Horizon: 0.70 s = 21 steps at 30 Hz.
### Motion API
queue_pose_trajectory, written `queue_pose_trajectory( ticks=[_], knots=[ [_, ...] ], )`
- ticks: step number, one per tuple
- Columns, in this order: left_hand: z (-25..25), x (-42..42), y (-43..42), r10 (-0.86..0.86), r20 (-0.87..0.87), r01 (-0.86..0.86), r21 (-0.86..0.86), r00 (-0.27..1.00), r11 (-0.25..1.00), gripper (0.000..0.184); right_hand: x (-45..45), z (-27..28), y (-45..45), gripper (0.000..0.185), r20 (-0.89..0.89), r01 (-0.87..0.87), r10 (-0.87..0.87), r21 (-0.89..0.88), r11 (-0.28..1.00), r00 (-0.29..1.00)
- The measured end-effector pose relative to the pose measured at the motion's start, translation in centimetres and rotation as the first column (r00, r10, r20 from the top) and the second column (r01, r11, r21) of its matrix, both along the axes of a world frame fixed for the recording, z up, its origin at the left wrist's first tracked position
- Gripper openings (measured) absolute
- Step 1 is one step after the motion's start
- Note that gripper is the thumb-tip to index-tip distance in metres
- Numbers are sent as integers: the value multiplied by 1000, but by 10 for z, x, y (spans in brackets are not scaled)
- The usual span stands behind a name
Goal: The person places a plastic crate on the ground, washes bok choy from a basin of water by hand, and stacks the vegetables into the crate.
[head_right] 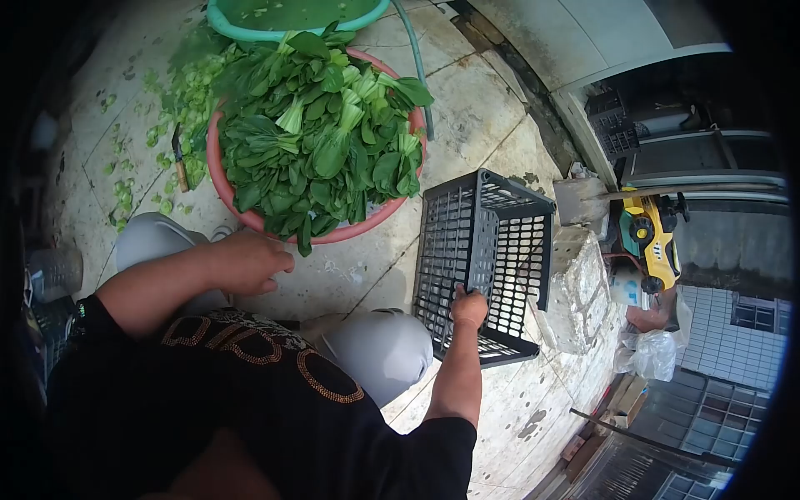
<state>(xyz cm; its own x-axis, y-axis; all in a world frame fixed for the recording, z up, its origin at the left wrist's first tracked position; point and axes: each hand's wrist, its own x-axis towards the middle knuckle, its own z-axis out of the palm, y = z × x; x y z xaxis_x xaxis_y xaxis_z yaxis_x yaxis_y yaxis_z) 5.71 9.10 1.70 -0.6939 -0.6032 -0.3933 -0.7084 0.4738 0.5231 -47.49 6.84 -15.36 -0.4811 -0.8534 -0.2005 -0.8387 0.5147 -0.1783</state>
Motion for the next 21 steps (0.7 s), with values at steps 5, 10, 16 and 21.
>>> queue_pose_trajectory(
  ticks=[5, 10, 16, 21],
  knots=[
    [-13, 3, 1, 14, 37, -14, -9, 999, 1000, 26, 75, 33, -94, 25, 548, 146, -66, -103, 984, 834],
    [-7, 14, 1, 51, 89, -54, 35, 995, 998, 26, 136, 53, -126, 37, 235, -171, 209, -173, 970, 949],
    [29, 46, -16, 227, 140, -229, -1, 964, 973, 31, 259, 119, -102, 37, 324, -690, 673, -77, 720, 665],
    [37, 78, -56, 452, -76, -458, -119, 889, 881, 32, 368, 77, -90, 37, 524, -762, 625, 74, 644, 579]
  ],
)
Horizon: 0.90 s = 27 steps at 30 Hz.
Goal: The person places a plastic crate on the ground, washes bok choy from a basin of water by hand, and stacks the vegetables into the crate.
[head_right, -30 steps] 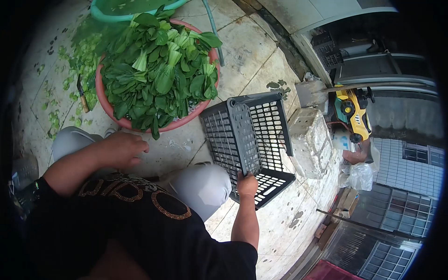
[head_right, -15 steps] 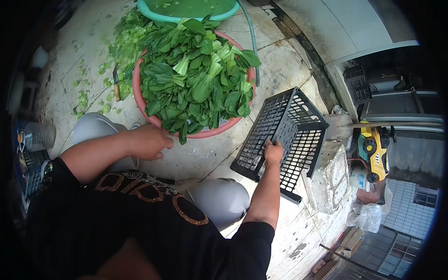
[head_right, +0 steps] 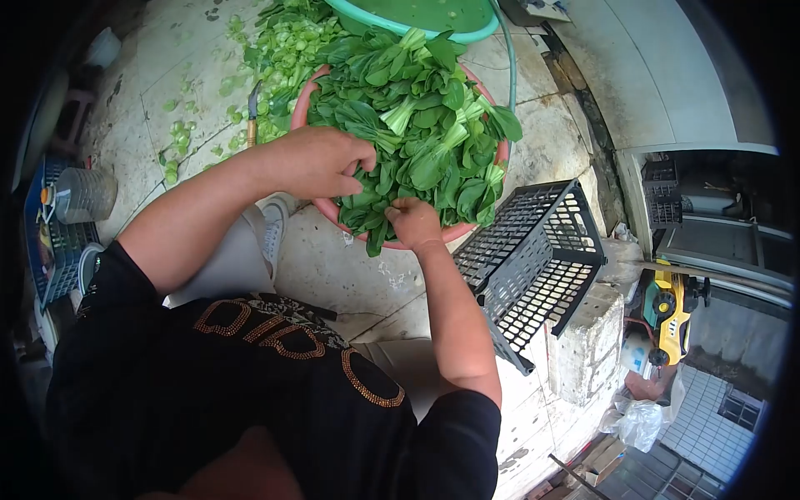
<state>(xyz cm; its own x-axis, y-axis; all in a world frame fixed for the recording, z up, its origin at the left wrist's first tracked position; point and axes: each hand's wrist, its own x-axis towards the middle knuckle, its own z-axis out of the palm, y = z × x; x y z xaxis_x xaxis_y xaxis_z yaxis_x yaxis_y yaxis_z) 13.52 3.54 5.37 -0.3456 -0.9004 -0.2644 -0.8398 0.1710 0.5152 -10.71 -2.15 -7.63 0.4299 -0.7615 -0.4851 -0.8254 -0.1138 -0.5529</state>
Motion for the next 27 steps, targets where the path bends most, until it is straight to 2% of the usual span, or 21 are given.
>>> queue_pose_trajectory(
  ticks=[1, 2, 3, 4, 6, 7, 10, 11, 16, 19, 21, 22, 24, 25, 26, 27],
  knots=[
    [1, 6, -4, 42, -111, -39, 33, 993, 999, 32, 10, -20, -2, 37, -9, -8, 8, 4, 1000, 1000],
    [0, 13, -6, 89, -220, -75, 71, 971, 995, 33, 17, -46, -5, 44, -179, 2, -1, 3, 1000, 984],
    [-7, 20, -5, 62, -220, -51, 52, 974, 997, 33, 25, -62, -5, 52, -343, 9, -9, 0, 1000, 939],
    [-9, 26, -4, 71, -226, -59, 61, 972, 996, 33, 32, -68, 0, 52, -350, 1, 2, 8, 1000, 937],
    [-12, 33, 0, -25, -75, 33, 108, 997, 994, 34, 41, -77, 12, 65, -381, 169, -189, -85, 982, 905],
    [-10, 36, 0, -61, -68, 71, 149, 996, 986, 35, 41, -77, 10, 74, -391, 197, -196, -38, 980, 899],
    [-16, 42, -4, -65, -128, 86, 167, 990, 982, 36, 45, -81, 4, 73, -418, 202, -201, -43, 978, 886],
    [-20, 43, -4, -64, -135, 86, 162, 989, 983, 36, 48, -83, 2, 76, -480, 212, -208, -47, 976, 852],
    [-27, 59, -2, -81, -112, 104, 227, 990, 968, 34, 45, -126, 3, 72, -447, 276, -287, -92, 957, 847],
    [-28, 66, -3, -90, -114, 116, 242, 989, 963, 33, 41, -133, -7, 65, -445, 268, -254, -32, 963, 859],
    [-28, 70, -4, -86, -117, 112, 237, 989, 965, 32, 28, -122, -16, 62, -382, 134, -99, 66, 989, 919],
    [-29, 70, -4, -91, -124, 119, 236, 988, 964, 32, 32, -124, -14, 62, -384, 132, -96, 69, 989, 918],
    [-30, 69, -3, -100, -136, 131, 236, 986, 963, 32, 42, -132, -5, 61, -482, 268, -248, -29, 963, 840],
    [-29, 69, -2, -85, -149, 118, 232, 985, 966, 31, 43, -146, -2, 57, -455, 199, -214, -81, 977, 865],
    [-29, 69, -2, -70, -161, 105, 225, 985, 969, 31, 35, -154, -4, 57, -453, 202, -218, -84, 976, 864],
    [-30, 69, -2, -74, -161, 109, 221, 984, 969, 31, 32, -149, -6, 58, -367, 230, -240, -71, 971, 899]
  ],
)
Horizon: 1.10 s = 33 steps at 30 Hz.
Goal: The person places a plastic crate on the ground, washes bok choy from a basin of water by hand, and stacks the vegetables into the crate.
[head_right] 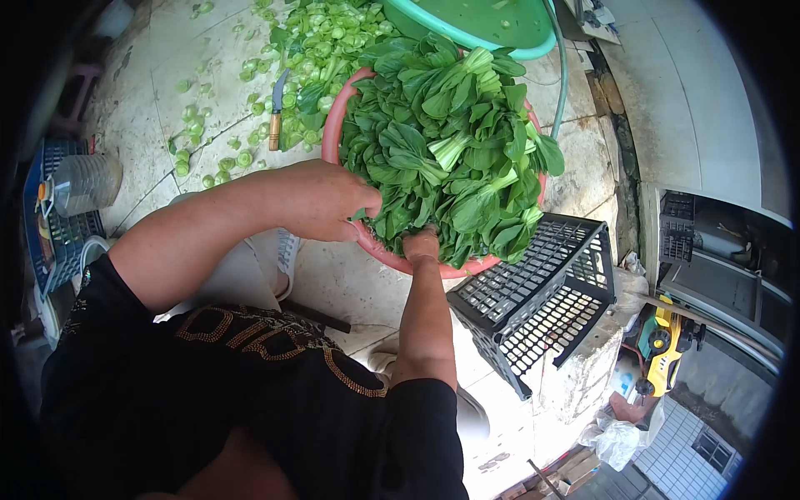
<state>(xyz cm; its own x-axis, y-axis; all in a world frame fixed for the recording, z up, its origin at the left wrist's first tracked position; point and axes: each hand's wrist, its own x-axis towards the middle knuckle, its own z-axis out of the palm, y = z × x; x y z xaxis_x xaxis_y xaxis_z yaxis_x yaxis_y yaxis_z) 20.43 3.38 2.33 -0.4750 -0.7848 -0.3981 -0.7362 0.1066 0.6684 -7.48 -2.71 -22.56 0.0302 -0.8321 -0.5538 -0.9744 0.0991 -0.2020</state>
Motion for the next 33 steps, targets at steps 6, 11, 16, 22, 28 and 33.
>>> queue_pose_trajectory(
  ticks=[6, 11, 16, 22, 28, 33],
  knots=[
    [1, 3, 1, 37, 21, -36, -26, 999, 999, 44, 1, 68, 16, 80, 552, 396, -480, 273, 876, 682],
    [-2, -12, -2, 16, 45, -15, -17, 999, 1000, 46, -23, 68, 37, 84, 750, 451, -435, 204, 869, 499],
    [-38, -48, -5, 158, -36, -157, 35, 987, 987, 50, -7, 124, 66, 81, 831, 455, -323, 96, 886, 453],
    [-73, -86, -21, 475, -342, -445, 167, 811, 880, 67, 17, 174, 54, 87, 788, 211, 194, -378, 901, 584],
    [-56, -83, -40, 699, -494, -666, 280, 517, 691, 51, -44, 161, 6, 61, 866, 454, -209, -24, 891, 455],
    [-28, -80, -54, 759, -528, -682, 393, 381, 616, 55, -88, 72, -7, 65, 323, 315, -233, -228, 921, 917]
  ],
)
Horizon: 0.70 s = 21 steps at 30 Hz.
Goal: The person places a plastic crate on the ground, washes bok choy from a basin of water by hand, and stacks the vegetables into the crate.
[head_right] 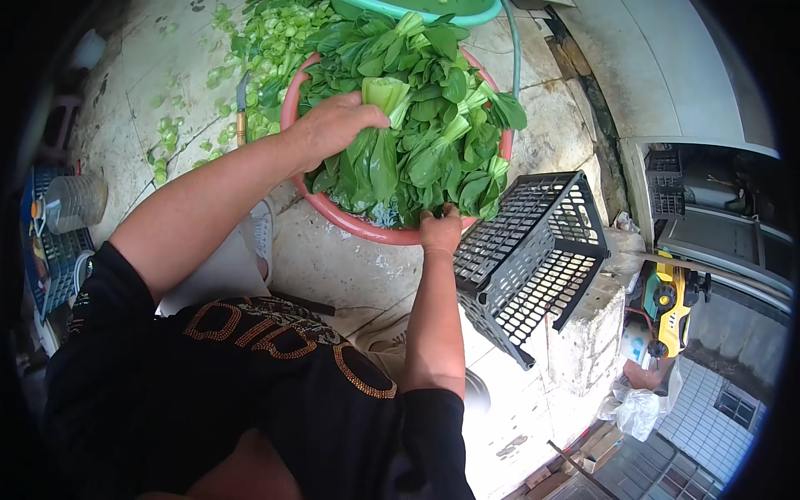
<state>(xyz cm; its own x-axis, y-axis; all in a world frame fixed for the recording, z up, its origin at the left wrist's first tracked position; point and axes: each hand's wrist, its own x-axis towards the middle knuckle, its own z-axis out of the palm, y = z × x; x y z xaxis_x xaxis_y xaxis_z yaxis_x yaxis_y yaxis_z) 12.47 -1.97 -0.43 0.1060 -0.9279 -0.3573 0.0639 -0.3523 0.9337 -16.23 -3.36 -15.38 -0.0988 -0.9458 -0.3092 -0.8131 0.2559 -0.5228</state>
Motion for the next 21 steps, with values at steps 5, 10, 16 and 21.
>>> queue_pose_trajectory(
  ticks=[5, 10, 16, 21],
  knots=[
    [17, 3, -3, -62, -244, 63, 0, 968, 998, 50, 71, -32, 15, 80, -189, -30, 42, 67, 997, 981],
    [12, 3, -8, -97, -238, 115, 60, 966, 992, 47, 105, -64, 27, 60, -106, -248, 283, 264, 932, 953],
    [14, 3, -6, -155, -187, 167, 49, 970, 985, 48, 80, -21, 23, 37, -12, -372, 387, 250, 894, 922],
    [33, 12, -4, -211, -96, 214, 23, 973, 977, 48, 51, 44, -19, 36, -371, -414, 574, 429, 803, 730]
  ],
)
